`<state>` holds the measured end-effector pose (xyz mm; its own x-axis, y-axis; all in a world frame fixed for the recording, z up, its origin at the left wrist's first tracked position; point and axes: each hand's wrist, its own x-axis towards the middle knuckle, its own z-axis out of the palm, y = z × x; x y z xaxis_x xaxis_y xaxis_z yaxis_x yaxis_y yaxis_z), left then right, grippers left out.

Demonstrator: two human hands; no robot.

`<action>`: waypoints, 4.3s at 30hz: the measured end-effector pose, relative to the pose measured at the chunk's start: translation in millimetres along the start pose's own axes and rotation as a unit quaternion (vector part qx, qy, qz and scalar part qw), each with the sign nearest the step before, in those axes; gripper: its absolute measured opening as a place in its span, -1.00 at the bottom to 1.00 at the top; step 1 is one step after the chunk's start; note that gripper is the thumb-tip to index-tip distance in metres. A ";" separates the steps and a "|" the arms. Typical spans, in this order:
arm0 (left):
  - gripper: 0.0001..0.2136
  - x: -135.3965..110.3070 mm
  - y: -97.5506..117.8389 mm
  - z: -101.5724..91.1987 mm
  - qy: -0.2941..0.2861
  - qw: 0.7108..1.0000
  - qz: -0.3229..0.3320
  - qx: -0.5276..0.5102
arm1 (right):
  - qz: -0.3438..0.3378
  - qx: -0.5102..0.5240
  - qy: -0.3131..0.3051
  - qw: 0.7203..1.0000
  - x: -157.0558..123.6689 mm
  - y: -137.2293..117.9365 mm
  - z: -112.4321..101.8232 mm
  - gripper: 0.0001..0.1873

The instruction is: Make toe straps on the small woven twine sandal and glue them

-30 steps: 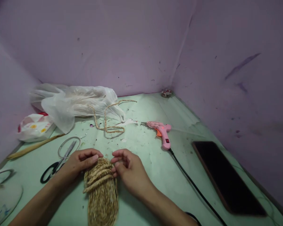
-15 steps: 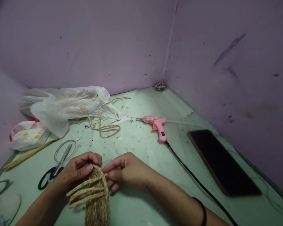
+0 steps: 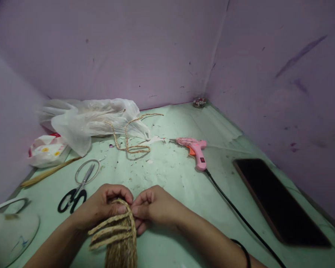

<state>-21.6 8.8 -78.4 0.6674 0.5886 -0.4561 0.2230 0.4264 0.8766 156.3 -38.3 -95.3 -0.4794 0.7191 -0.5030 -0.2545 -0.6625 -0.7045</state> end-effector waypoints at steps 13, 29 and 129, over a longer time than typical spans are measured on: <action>-0.83 2.4 1.3 4.3 -0.001 0.999 0.014 0.038 | 0.018 0.005 0.042 0.999 -3.9 -5.0 9.5 -0.81; -0.87 3.7 -1.3 5.3 -0.005 0.998 0.022 0.060 | 0.038 0.031 0.037 0.998 -2.0 -2.1 10.6 -0.91; -0.77 -31.3 4.8 56.8 0.194 0.920 0.184 0.287 | -0.180 -0.532 0.197 0.804 -52.8 -32.8 -2.5 -0.84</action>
<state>-1.1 -46.6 -51.2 0.4942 0.8686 -0.0362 0.4452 -0.2171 0.8687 192.0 -54.0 -46.9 -0.1796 0.9734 -0.1426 0.6457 0.0072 -0.7636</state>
